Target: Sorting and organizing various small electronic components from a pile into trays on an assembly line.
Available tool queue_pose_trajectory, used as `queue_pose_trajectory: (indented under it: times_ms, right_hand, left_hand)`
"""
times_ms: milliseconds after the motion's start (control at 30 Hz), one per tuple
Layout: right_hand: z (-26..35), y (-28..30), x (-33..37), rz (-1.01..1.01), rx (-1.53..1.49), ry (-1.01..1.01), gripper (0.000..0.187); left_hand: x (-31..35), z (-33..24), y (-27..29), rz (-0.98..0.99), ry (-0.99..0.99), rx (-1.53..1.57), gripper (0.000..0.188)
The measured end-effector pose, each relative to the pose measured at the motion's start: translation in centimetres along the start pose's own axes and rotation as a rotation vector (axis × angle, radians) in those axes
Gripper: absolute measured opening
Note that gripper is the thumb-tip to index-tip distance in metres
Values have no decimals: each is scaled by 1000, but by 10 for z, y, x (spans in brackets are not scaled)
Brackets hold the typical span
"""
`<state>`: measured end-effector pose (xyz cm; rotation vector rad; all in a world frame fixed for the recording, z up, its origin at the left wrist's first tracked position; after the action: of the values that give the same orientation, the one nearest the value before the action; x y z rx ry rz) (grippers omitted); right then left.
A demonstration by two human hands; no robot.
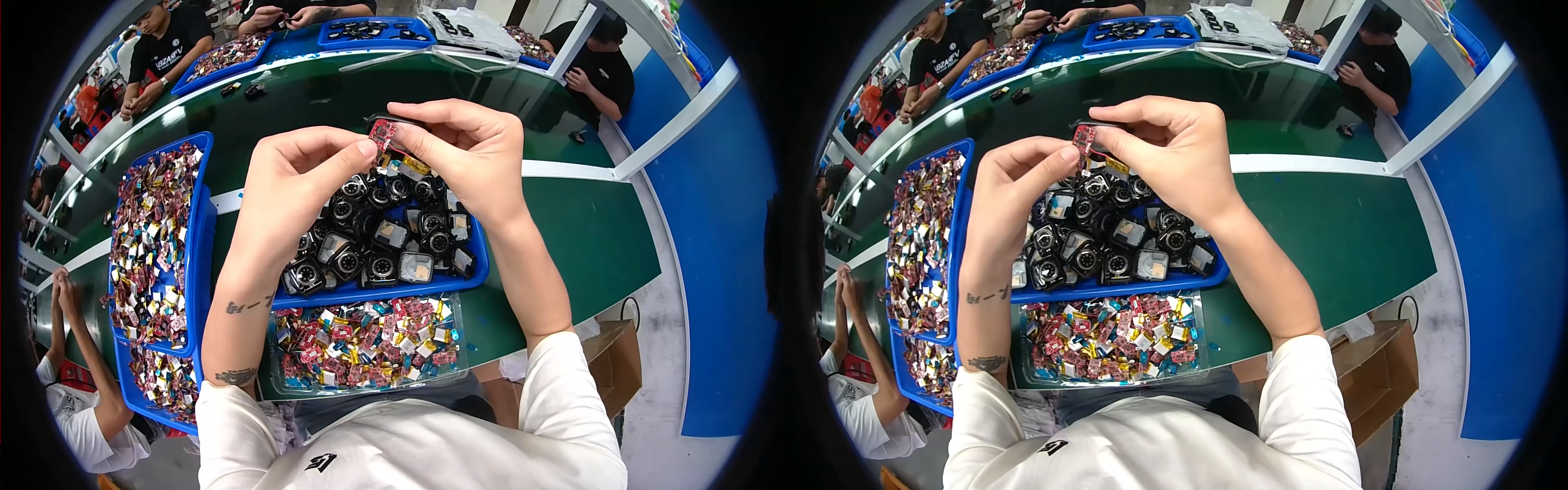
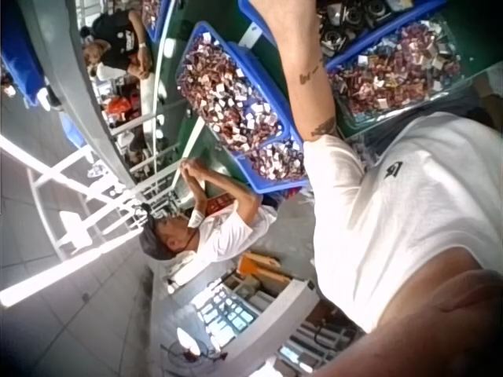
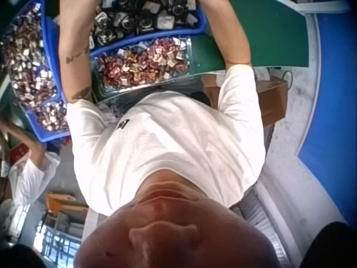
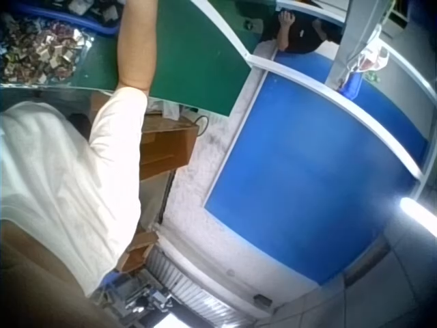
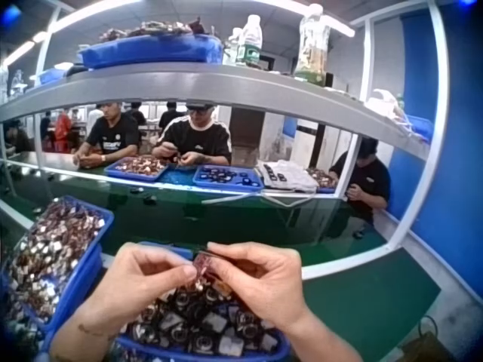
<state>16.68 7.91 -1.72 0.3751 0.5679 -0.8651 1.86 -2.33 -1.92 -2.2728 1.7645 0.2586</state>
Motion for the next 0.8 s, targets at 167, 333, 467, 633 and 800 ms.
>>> queue_pose_trajectory:
  times_ms: [167,333,467,633,800]
  right_hand:
    - [-1,1,-1,34,-28,-31,18]
    - [2,-2,-2,25,-84,-1,17]
    - [-1,2,-7,17,6,-71,15]
    - [-50,49,-41,-95,133,-284,16]
    - [-163,124,-48,-234,425,-682,18]
  left_hand:
    - [0,0,-2,-64,19,-6,15]
    - [-2,-1,-6,-112,-14,-36,14]
    - [-8,4,2,-126,13,-89,17]
    - [-10,-18,25,-314,-64,-96,21]
    - [-3,-29,45,-334,-178,-86,20]
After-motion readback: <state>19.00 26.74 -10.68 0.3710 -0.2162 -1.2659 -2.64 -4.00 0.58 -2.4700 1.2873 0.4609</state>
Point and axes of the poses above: each hand's wrist, its own x-axis away from the middle knuckle, its own y-axis out of the back of the hand, z = x × y, the point moved 1 cm from there along -x, towards the middle knuckle, and after that the axes turned 3 degrees about x, right-handed, at the moved point
